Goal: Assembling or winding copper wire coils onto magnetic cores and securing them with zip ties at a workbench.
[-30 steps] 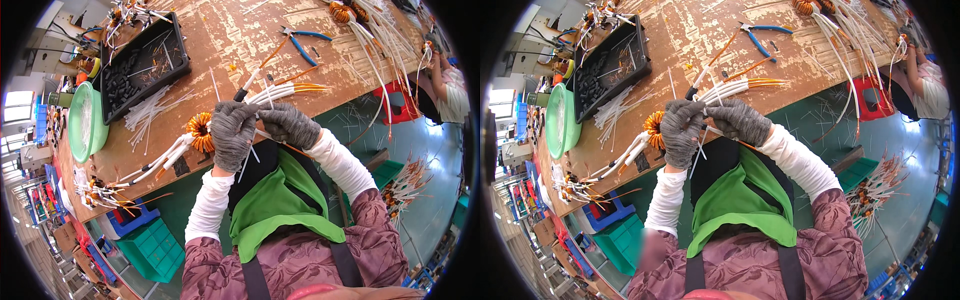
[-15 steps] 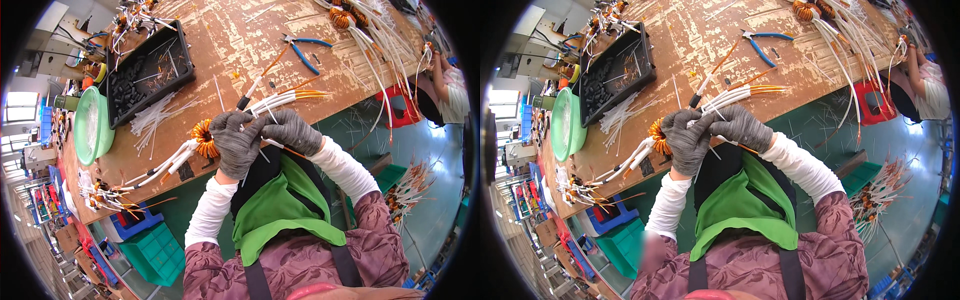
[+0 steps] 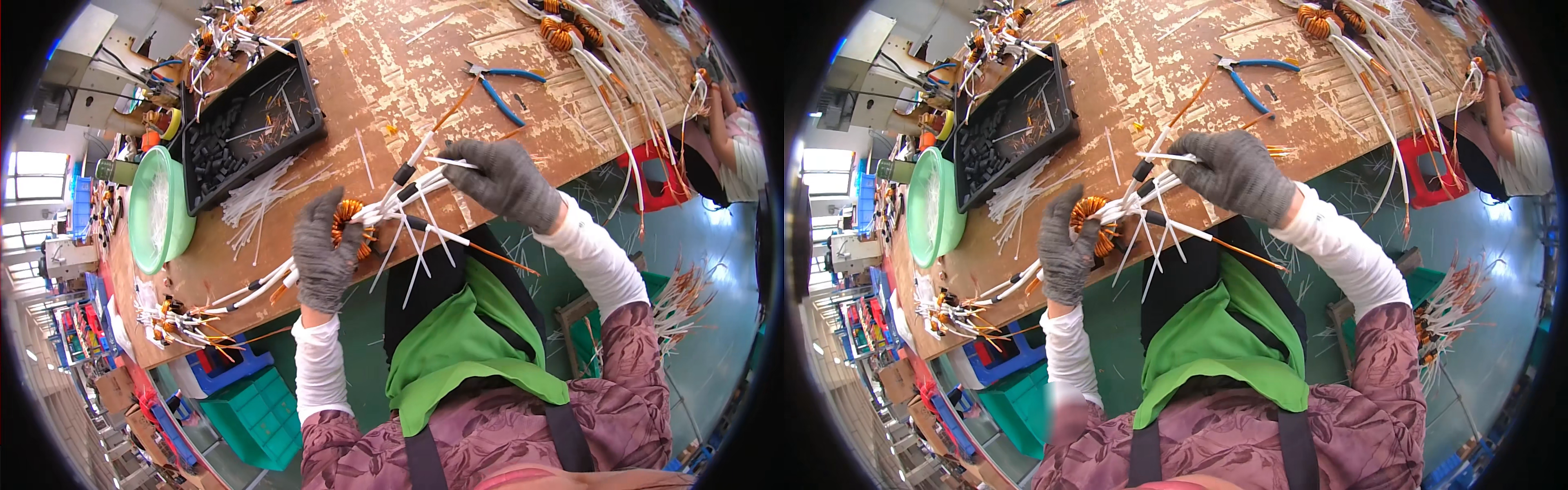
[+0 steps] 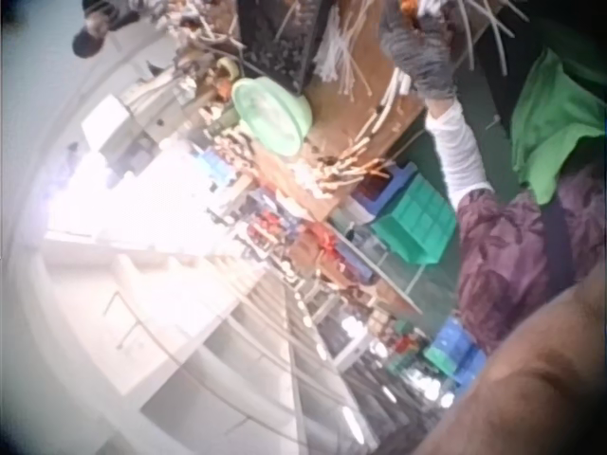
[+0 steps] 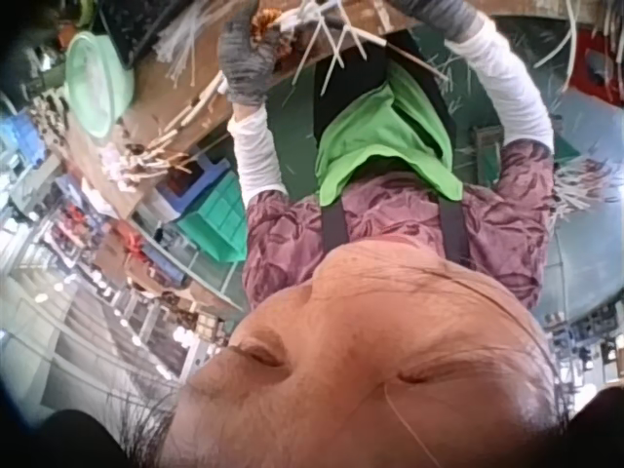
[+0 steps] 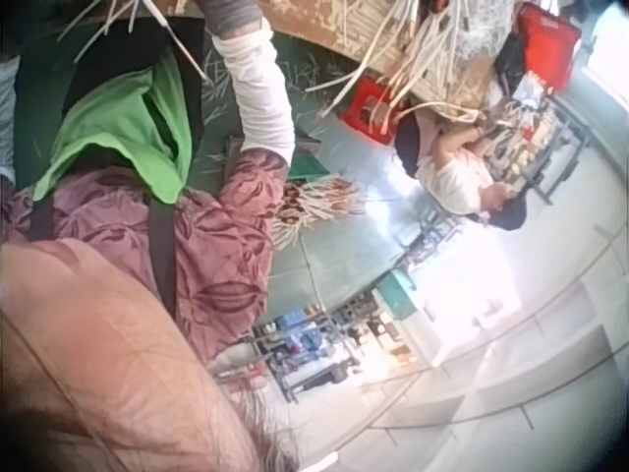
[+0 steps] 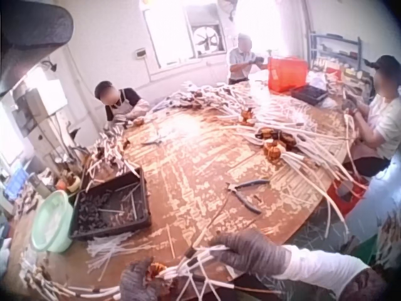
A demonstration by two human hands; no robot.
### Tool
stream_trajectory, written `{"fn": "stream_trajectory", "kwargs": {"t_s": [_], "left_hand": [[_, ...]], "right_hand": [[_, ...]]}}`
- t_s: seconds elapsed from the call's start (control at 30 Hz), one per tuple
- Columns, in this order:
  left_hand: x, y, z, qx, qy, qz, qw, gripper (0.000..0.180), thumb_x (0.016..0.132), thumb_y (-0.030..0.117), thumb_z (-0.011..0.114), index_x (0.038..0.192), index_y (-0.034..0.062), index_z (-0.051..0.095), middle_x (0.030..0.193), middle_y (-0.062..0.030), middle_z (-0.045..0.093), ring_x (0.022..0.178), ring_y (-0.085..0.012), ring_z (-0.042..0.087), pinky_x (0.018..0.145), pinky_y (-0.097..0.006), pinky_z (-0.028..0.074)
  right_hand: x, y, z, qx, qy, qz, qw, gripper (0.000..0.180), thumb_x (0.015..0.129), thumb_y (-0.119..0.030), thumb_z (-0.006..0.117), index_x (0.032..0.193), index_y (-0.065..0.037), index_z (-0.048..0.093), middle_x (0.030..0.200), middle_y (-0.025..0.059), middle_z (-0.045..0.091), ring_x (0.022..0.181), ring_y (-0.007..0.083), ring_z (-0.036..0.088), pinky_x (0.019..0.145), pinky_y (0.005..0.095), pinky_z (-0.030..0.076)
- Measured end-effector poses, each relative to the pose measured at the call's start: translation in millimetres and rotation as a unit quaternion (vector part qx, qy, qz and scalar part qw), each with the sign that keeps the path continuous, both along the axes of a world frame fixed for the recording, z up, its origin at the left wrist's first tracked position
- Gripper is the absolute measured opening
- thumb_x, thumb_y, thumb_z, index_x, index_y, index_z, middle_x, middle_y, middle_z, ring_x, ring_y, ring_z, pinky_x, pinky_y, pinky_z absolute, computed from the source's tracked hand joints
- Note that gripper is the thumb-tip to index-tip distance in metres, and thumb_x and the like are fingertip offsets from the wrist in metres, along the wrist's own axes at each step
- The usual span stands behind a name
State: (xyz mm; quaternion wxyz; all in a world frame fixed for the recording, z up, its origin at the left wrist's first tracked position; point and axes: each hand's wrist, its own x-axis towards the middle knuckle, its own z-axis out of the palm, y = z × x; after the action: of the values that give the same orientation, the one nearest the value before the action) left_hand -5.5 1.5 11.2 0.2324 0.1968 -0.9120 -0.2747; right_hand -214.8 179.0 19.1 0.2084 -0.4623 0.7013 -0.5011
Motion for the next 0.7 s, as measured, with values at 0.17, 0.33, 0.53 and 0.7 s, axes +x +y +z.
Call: {"fn": "stream_trajectory", "kwargs": {"t_s": [0.17,0.33,0.53,0.7], "left_hand": [[30.3,-17.0,-22.8,-0.107,-0.1,0.006,0.989,0.084,0.064,0.064,0.064,0.115,-0.002,0.052,0.108,-0.0226,0.056,0.096,-0.0382,0.056,0.085,-0.044,0.043],[27.6,-16.7,-23.3,-0.064,-0.096,0.007,0.993,0.084,0.064,0.062,0.066,0.117,-0.0024,0.051,0.108,-0.0227,0.056,0.099,-0.0378,0.055,0.086,-0.043,0.043],[27.7,-22.7,-22.9,-0.073,-0.096,-0.011,0.993,0.086,0.064,0.062,0.066,0.118,-0.0019,0.051,0.106,-0.0228,0.057,0.099,-0.0379,0.055,0.086,-0.042,0.044],[29.9,-19.1,-25.7,-0.083,-0.103,-0.006,0.991,0.081,0.067,0.06,0.063,0.119,-0.0008,0.05,0.108,-0.0216,0.056,0.097,-0.0373,0.055,0.085,-0.044,0.043]], "right_hand": [[4.1,-4.9,-13.1,0.142,0.261,0.003,0.955,0.018,0.077,-0.025,0.061,0.086,-0.009,0.062,0.063,0.0148,0.059,0.062,0.0334,0.06,0.056,0.0413,0.047],[65.9,23.4,-37.5,0.265,0.196,0.086,0.94,0.013,0.075,-0.023,0.062,0.073,-0.012,0.055,0.058,0.0124,0.053,0.06,0.0337,0.058,0.054,0.041,0.045],[37.8,25.5,-20.0,0.244,0.078,0.031,0.966,0.027,0.078,-0.032,0.065,0.089,-0.007,0.063,0.062,0.011,0.059,0.058,0.026,0.06,0.056,0.0342,0.046],[10.6,7.5,-11.0,0.123,-0.048,-0.033,0.991,0.032,0.08,-0.023,0.065,0.101,0.001,0.059,0.066,0.0053,0.057,0.059,0.0087,0.053,0.055,0.0264,0.044]]}}
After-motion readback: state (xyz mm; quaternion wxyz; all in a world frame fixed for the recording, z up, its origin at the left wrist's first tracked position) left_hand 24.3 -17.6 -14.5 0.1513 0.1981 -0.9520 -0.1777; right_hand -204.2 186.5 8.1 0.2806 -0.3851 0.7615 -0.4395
